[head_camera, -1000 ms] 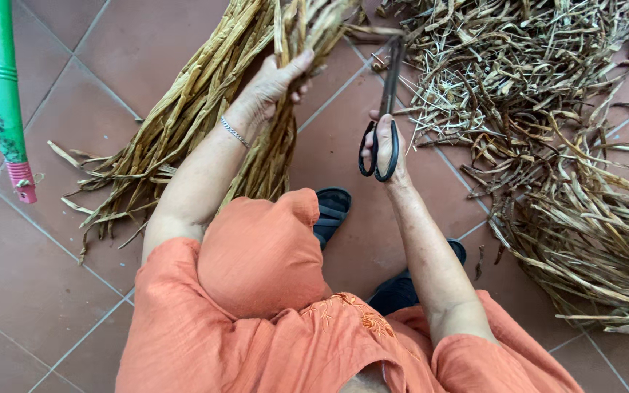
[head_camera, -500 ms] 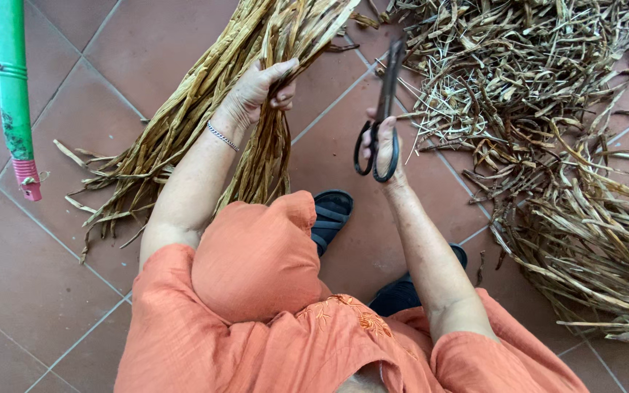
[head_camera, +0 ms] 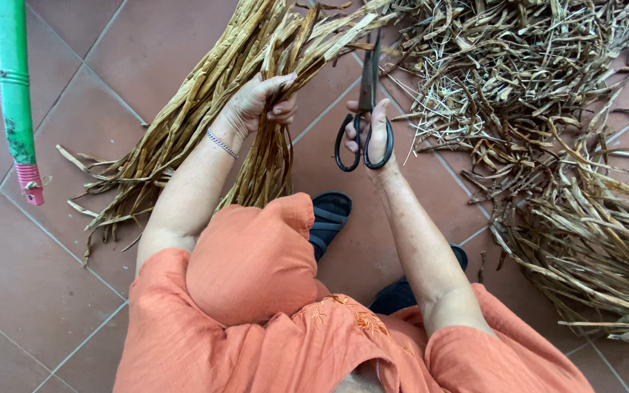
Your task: The person sits on a tiled floor and uses scissors to cut bundles of dried plant material into smaller pieces. The cut pieces accumulate on the floor as the person continues to process the material.
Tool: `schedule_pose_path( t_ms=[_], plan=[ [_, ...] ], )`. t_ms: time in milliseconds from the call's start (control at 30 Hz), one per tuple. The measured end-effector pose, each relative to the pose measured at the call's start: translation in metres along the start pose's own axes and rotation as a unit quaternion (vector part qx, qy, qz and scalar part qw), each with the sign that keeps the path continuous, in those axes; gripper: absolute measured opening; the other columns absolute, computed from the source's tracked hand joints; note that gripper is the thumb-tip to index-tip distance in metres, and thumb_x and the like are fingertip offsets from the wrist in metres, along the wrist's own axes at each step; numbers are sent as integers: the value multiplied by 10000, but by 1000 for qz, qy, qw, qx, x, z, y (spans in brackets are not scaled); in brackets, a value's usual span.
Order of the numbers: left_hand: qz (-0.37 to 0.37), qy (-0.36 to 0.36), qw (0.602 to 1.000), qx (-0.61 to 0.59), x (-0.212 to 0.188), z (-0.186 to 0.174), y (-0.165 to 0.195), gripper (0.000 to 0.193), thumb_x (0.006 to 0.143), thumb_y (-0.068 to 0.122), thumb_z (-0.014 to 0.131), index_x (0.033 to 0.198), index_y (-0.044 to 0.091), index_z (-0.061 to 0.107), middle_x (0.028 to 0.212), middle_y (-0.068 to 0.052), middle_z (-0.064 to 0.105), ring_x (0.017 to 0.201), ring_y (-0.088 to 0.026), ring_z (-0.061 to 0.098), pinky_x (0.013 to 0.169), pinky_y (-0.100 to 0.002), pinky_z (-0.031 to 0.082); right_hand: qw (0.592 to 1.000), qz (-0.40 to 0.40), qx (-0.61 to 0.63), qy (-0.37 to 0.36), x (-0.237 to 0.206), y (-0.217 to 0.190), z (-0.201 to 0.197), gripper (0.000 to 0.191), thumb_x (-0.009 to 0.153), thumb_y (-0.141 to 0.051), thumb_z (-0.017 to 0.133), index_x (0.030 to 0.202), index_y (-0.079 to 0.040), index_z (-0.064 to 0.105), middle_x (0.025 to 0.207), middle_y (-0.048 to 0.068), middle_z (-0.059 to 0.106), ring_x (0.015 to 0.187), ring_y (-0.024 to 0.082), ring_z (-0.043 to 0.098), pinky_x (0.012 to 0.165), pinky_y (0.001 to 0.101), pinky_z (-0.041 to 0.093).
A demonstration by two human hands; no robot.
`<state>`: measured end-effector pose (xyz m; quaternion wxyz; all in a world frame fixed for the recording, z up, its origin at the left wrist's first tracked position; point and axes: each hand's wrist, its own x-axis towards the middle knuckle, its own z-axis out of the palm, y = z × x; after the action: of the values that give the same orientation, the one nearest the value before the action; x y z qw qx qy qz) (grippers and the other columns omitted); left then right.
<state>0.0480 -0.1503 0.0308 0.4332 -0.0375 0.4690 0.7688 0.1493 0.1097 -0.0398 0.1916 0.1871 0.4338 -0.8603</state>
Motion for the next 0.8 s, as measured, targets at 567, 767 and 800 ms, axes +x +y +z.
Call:
schedule_pose_path(
  t_ms=[567, 767, 800],
  plan=[
    [16, 73, 935, 347, 44, -16, -78, 435, 958, 431, 816, 1120, 35, 742, 830, -38, 684, 697, -152, 611, 634, -352, 498, 937, -270, -85, 206, -16, -25, -38, 646, 1093, -598, 399, 1263, 1, 573, 676, -39, 425, 500, 61, 404, 423, 222, 336],
    [8, 78, 729, 680, 61, 14, -110, 715, 863, 626, 722, 1303, 66, 666, 1079, -243, 683, 1030, -459, 643, 883, -582, 509, 923, -312, -118, 194, -24, -53, -49, 604, 1122, -552, 421, 1280, 18, 547, 695, -22, 454, 501, 63, 404, 444, 219, 327],
    [19, 77, 704, 706, 63, 19, -106, 759, 808, 661, 743, 1243, 42, 678, 1133, -251, 667, 1077, -459, 628, 881, -612, 490, 923, -308, -125, 193, -26, -54, -50, 603, 1116, -549, 416, 1278, 16, 549, 679, -25, 459, 491, 59, 413, 438, 215, 334]
  ],
)
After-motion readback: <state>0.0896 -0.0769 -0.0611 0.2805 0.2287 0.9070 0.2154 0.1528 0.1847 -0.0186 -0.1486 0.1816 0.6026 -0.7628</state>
